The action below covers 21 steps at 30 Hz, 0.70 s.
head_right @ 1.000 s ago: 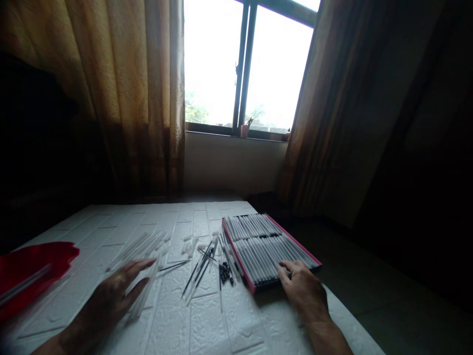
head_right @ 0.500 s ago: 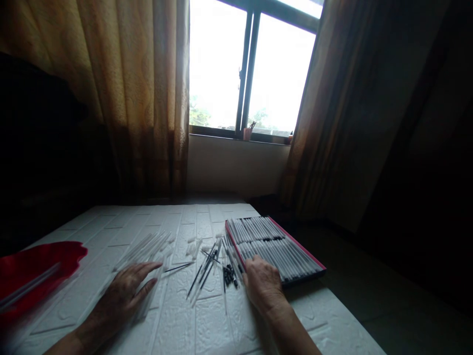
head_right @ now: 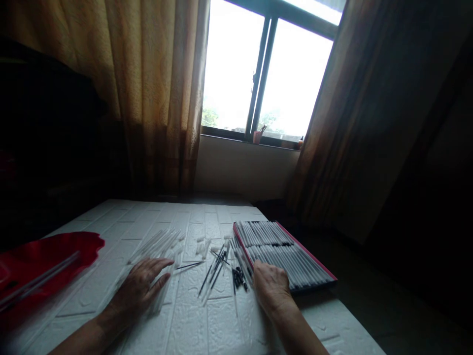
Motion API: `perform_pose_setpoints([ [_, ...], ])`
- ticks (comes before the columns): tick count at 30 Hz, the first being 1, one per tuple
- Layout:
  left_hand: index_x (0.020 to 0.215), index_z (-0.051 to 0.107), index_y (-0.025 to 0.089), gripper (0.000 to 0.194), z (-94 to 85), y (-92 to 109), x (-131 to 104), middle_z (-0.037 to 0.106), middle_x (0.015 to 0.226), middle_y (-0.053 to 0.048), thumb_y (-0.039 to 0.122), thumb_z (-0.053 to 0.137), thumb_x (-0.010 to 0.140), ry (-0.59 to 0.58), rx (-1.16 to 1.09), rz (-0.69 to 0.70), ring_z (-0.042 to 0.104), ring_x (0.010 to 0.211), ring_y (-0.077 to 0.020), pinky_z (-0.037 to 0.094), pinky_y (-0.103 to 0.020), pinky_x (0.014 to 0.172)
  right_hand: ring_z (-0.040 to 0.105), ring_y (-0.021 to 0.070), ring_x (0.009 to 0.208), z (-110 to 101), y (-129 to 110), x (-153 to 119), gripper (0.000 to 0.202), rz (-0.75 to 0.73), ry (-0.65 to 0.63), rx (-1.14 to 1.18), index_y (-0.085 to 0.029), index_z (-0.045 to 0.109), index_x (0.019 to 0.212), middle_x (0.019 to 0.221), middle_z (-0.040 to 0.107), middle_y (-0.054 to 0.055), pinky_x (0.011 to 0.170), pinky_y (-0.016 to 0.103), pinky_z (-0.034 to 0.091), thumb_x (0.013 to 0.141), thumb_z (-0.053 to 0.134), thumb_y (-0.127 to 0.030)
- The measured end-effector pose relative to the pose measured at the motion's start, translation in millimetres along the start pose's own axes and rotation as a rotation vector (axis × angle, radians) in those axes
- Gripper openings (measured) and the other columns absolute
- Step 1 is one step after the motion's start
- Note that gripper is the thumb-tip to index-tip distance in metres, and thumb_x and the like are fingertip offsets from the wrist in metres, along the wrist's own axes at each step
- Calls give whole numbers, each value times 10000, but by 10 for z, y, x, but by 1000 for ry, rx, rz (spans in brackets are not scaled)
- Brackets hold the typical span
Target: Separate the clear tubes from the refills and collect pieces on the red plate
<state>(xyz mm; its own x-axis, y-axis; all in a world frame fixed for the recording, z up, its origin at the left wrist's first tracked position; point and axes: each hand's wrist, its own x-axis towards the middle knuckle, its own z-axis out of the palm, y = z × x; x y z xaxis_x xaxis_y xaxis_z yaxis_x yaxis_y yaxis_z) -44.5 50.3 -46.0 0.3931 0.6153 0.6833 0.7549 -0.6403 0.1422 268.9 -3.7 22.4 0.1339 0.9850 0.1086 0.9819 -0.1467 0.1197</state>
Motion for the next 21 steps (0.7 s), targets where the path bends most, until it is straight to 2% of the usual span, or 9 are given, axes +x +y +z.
perform_pose_setpoints([
  [6,1095,631,236,280,23,29,1,723,1024,-59,342,442,918,-6,-13,-8,662,959,-234,467,-454,936,685,272,831,-42,-33,28,228,-115,-10,19,-132,649,894,874,729,137,640,297,397,851,427,-98],
  [12,1095,635,239,281,32,22,-19,727,1026,-49,347,447,917,-21,-14,-14,666,965,-229,471,-446,942,676,263,822,-140,-309,-95,190,-216,-8,94,-134,651,892,878,723,133,634,290,382,847,466,-124],
  [17,1087,638,242,278,36,-2,-22,730,1022,-50,354,447,918,-14,-13,-18,664,967,-223,476,-418,930,680,251,801,-160,-420,-205,202,-185,1,106,-138,650,883,842,724,119,623,287,375,837,458,-94],
  [21,1090,642,233,284,24,0,-18,728,1027,-53,348,449,915,-28,-26,-24,663,967,-233,483,-426,911,686,258,798,-139,-355,-202,212,-120,2,65,-145,654,860,824,727,124,611,291,381,834,451,-90],
])
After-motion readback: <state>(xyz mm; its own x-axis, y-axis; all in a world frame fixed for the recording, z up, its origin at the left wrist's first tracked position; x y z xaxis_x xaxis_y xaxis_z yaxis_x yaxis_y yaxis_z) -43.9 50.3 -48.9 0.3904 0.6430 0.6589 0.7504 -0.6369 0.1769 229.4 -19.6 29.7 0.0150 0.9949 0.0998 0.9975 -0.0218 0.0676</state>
